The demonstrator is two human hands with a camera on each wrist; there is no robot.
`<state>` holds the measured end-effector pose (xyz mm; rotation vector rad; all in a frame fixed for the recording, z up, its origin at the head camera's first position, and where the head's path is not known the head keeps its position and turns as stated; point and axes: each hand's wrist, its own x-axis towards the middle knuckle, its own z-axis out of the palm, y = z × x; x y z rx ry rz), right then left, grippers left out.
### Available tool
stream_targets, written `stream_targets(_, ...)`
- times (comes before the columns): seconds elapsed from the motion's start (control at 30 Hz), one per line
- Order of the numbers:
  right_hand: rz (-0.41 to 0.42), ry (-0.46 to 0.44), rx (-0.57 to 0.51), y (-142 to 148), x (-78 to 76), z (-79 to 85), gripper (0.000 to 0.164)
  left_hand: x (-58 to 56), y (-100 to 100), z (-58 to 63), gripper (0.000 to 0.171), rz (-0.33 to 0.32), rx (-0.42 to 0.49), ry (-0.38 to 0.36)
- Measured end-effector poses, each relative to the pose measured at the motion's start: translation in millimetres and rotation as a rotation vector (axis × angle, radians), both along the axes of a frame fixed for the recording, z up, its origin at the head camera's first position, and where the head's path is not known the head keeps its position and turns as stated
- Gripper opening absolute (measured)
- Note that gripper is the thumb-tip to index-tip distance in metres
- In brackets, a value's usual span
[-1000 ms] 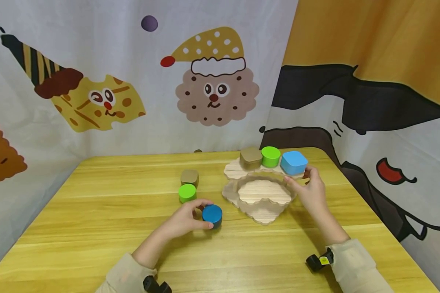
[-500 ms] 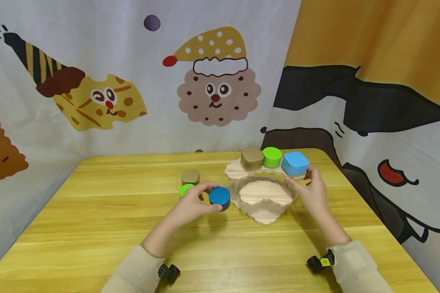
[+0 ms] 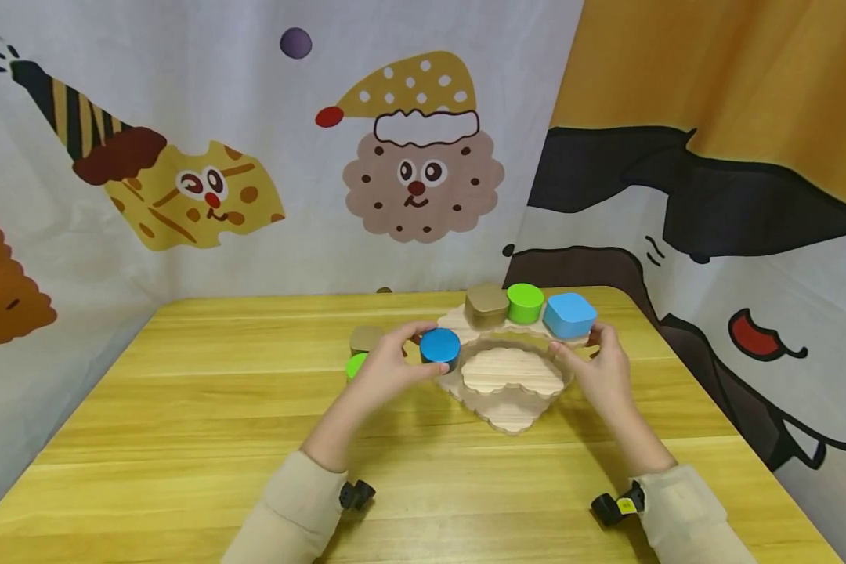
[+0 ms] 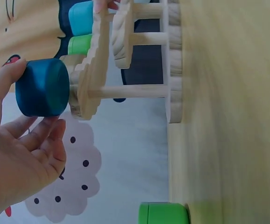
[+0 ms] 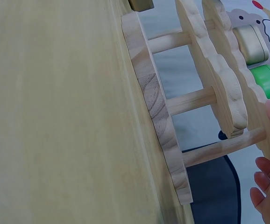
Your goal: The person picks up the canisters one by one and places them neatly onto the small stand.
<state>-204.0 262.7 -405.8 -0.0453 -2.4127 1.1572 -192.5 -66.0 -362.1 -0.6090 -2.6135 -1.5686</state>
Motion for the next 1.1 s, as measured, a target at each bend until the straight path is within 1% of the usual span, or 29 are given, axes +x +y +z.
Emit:
stream_targets(0.23,-0.001,0.006,-0.003,-1,-0.3,-0.8,0.068,-9.6,8,6.9,0.06,0.022,0.038,0.044)
stream_targets(0.43,-0.011,0.004,-0.006,0,-1.8,-1.6,0.069,-17.1,16,13.3,0.06,0.028,0.099,0.045)
stream_targets(0.63,-0.005,0.01,0.006,0,-1.8,-1.7,0.068,-22.8,20,16.5,0.06,0.056,0.148,0.038)
stream_targets(0.83,-0.006,0.002,0.007,-1,-0.6,-0.9,0.069,-30.0,22,14.4,0.059,0.083,0.179,0.033)
stream_targets(1.1,-0.014,0.006,-0.001,-2,-0.9,0.0,0.069,-38.1,22,6.4,0.058,0.084,0.203,0.03)
